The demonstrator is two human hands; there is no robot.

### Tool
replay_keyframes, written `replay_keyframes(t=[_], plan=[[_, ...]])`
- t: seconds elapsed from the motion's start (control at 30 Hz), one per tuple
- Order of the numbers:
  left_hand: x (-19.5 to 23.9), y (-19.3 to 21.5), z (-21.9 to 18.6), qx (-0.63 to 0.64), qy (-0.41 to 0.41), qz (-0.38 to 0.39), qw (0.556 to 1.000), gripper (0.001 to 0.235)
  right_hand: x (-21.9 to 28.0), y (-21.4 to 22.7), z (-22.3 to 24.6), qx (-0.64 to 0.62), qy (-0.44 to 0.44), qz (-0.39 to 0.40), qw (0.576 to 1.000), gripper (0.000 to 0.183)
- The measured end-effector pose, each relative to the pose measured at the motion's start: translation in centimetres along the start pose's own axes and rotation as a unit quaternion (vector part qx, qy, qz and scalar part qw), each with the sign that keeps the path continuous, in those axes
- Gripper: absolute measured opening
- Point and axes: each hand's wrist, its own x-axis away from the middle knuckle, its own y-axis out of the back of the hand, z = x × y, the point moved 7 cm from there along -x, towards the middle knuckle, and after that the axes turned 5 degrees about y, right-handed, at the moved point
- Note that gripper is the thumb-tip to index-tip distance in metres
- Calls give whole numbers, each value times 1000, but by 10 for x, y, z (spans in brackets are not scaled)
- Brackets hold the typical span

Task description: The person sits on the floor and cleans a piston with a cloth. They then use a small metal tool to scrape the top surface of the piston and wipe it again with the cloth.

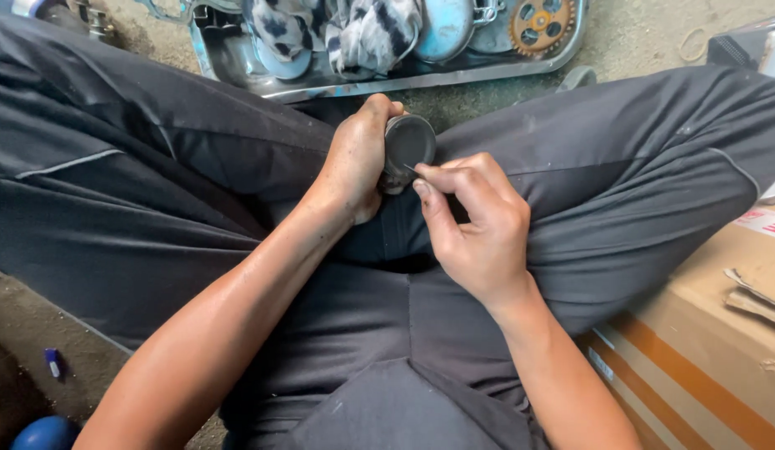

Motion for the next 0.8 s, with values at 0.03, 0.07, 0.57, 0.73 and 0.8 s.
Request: replay_keyframes(t=[0.03,0.07,0.57,0.73,0.8], plan=[[-1,-1,1,8,5,0,1000,29,0,-2,0,-2,3,17,1000,12],[-2,-2,2,17,10,0,1000,29,1,-4,0,-5,5,33,999,13],[1,-2,-4,-17,-46,10,999,33,2,-1,-6,-17,-51,-14,998,10],[2,-4,-5,-21,-50,28,998,36,-1,-2,3,1,4,15,1000,11],[8,-4,-5,-43,-49,19,998,36,0,1,2,23,-14,2,1000,10]])
